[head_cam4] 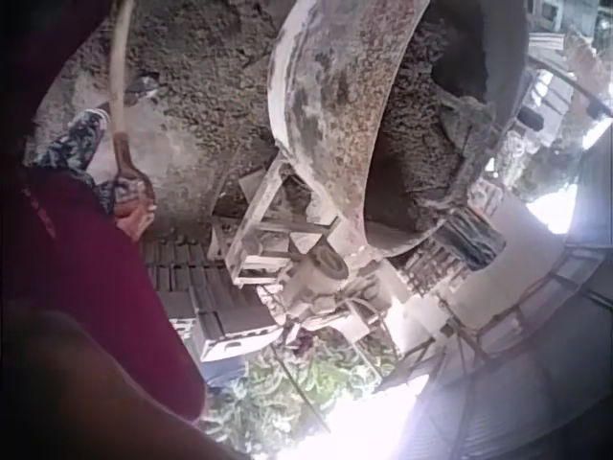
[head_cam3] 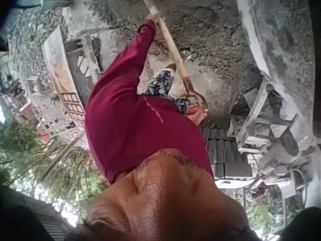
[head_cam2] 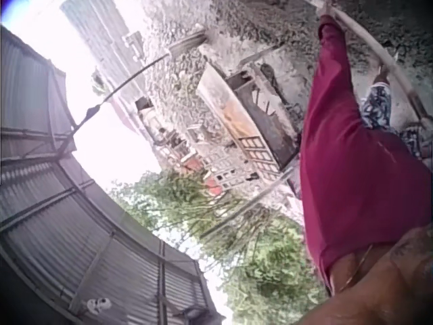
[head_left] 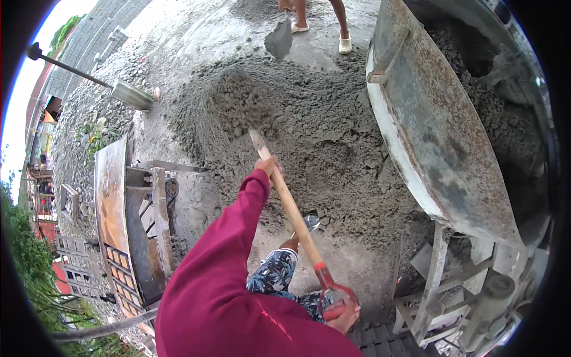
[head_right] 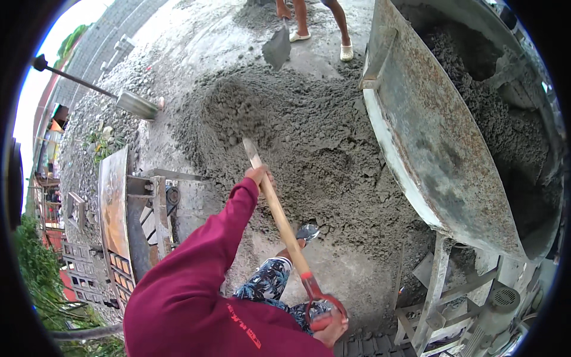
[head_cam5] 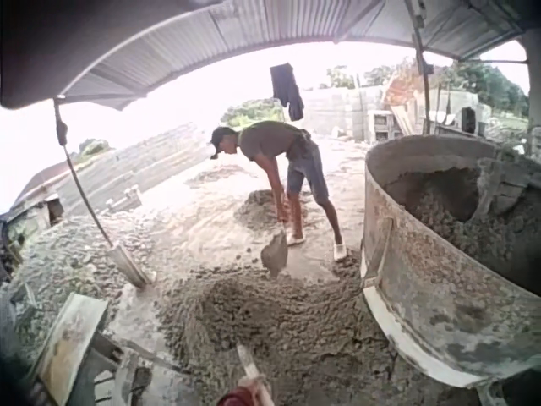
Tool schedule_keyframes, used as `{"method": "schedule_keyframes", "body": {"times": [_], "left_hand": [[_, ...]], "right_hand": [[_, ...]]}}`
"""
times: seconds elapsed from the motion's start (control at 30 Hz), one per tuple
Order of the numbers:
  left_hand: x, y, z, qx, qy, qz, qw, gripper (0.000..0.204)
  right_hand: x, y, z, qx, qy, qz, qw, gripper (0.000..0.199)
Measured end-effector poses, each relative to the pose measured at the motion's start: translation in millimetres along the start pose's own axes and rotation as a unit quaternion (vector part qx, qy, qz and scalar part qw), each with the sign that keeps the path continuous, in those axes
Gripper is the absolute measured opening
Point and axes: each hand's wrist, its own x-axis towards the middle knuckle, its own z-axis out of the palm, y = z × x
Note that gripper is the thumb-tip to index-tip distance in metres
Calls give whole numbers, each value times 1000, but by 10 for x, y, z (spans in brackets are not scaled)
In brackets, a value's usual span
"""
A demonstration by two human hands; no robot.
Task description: The person uses a shovel to mix wet concrete material on the ground, pushing and turning the mixture near a large industrial container.
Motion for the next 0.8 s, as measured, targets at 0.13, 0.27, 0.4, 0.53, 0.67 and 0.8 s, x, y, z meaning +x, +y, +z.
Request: {"method": "schedule_keyframes", "body": {"times": [0.13, 0.27, 0.4, 0.53, 0.67, 0.8], "left_hand": [[198, 97, -519, 95, 41, 42, 994, 28], [-448, -1596, -50, 65, -36, -70, 995, 31], [-1421, -3814, -135, 29, 51, -101, 993, 21], [-3200, -5383, 140, 191, -61, -135, 970, 25], [-4073, -5951, 423, 184, -161, -135, 960, 24], [-3863, -5588, 921, 187, -170, -119, 960, 20]], "right_hand": [[-920, -639, 678, -47, -349, -27, 936, 18], [-1008, -847, -439, 25, -323, -104, 941, 22], [-627, -630, -2419, 111, -210, -91, 967, 22], [-735, -3, -4646, 175, -36, -59, 982, 24], [-1166, 538, -5621, 280, -9, -45, 959, 14], [-827, 577, -5025, 351, -30, -41, 935, 19]]}}
